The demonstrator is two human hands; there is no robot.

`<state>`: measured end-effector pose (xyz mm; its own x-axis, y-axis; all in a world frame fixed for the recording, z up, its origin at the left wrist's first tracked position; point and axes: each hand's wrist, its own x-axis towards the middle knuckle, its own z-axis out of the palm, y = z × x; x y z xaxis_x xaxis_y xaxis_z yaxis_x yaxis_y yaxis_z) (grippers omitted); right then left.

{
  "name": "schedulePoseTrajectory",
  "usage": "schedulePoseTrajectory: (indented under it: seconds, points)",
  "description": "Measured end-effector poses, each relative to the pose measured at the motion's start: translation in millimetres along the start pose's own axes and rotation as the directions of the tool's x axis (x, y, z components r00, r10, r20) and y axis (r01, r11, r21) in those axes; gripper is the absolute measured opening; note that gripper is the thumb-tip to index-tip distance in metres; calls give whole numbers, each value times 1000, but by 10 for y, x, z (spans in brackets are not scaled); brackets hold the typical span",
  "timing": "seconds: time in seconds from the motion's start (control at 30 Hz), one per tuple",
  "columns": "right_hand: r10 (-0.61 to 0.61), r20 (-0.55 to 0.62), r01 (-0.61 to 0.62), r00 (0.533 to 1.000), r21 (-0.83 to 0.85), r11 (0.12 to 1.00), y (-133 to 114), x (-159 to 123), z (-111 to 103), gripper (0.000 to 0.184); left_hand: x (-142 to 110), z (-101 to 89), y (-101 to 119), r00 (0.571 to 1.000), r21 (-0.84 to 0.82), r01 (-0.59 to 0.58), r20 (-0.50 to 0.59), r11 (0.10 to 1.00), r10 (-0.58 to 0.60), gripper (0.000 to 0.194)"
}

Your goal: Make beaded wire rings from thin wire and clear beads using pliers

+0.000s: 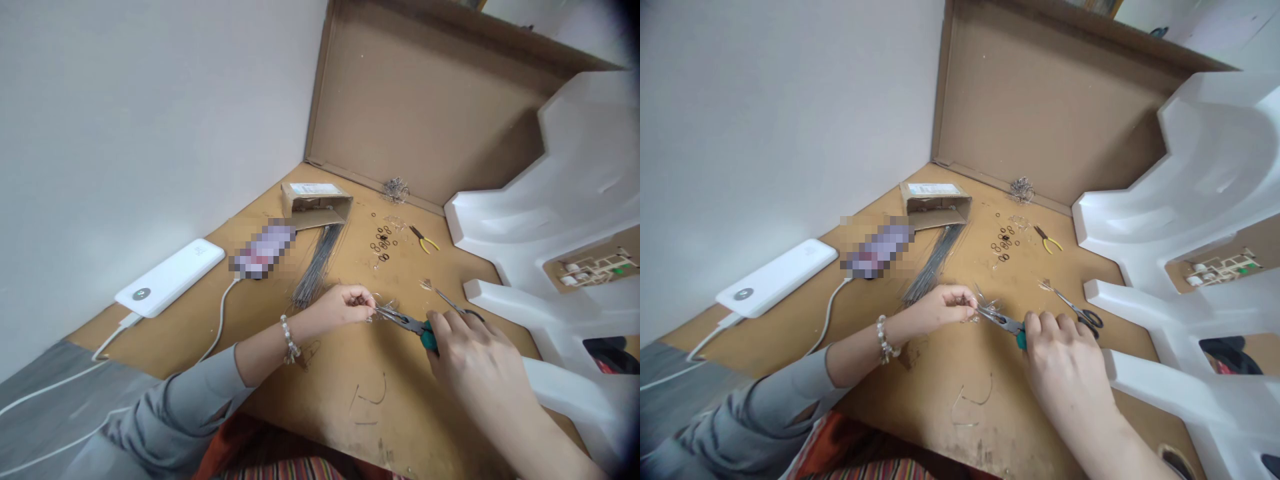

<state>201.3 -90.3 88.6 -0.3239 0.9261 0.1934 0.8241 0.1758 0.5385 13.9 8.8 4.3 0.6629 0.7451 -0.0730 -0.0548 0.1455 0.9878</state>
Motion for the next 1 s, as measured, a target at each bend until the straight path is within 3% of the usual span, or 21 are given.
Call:
schedulePoseTrajectory:
  seconds: [0.33, 0.53, 0.8, 1.0]
  points:
    - [76, 27, -78, 997, 86, 993, -17, -63, 153, 5, -26, 58, -2, 980, 179, -127, -132, 976, 152, 4]
    - [70, -10, -69, 998, 57, 996, -51, -101, 179, 11, -43, 72, 19, 962, 224, -207, -131, 952, 240, 6]
    - [62, -60, -61, 996, 22, 998, -12, -115, 184, 16, -26, 52, 20, 987, 55, -93, -126, 994, 99, 4]
    - [69, -44, -70, 997, 0, 998, -39, -75, 163, 14, -13, 49, -3, 990, 32, -80, -116, 996, 83, 4]
